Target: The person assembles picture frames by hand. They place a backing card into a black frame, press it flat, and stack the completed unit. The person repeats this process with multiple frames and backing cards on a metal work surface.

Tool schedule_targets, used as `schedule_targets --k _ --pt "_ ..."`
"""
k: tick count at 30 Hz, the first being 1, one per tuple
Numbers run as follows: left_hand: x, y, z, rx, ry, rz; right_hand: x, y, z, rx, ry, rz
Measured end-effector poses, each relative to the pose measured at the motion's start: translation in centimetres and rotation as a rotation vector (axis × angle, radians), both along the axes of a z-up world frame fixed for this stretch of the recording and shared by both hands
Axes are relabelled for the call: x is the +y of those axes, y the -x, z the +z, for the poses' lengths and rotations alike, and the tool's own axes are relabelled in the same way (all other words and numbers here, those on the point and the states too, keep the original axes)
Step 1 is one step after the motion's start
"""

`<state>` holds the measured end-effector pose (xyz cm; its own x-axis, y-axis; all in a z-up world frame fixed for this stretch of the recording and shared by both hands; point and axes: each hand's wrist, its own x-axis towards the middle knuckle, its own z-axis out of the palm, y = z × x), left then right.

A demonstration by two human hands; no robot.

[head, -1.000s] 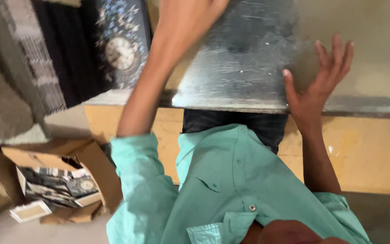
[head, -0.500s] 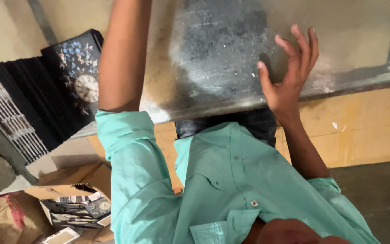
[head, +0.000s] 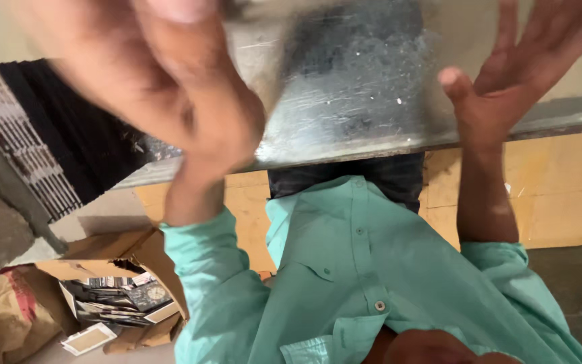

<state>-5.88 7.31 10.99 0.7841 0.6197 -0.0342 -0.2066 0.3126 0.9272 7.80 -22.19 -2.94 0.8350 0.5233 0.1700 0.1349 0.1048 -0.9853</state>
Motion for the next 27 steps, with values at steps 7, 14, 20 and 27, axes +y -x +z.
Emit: schedule_targets --k 7,14,20,27 --pt "-4.4 5.4 -9.0 0.042 0.444 0.138 -1.0 1.1 1.4 0.783 -0.017 0.608" --pt "-5.1 6.5 -9.2 0.212 0.215 0.110 0.5 3.6 6.2 0.516 0.402 0.632" --pt "-1.3 1.4 -6.0 0.011 -0.574 -0.798 2.5 -0.6 8.7 -0.535 0.852 1.074" --pt "-2.5 -1.4 -9.9 0.091 -1.236 -0.816 2.0 -1.3 8.4 -0.852 0.869 0.595"
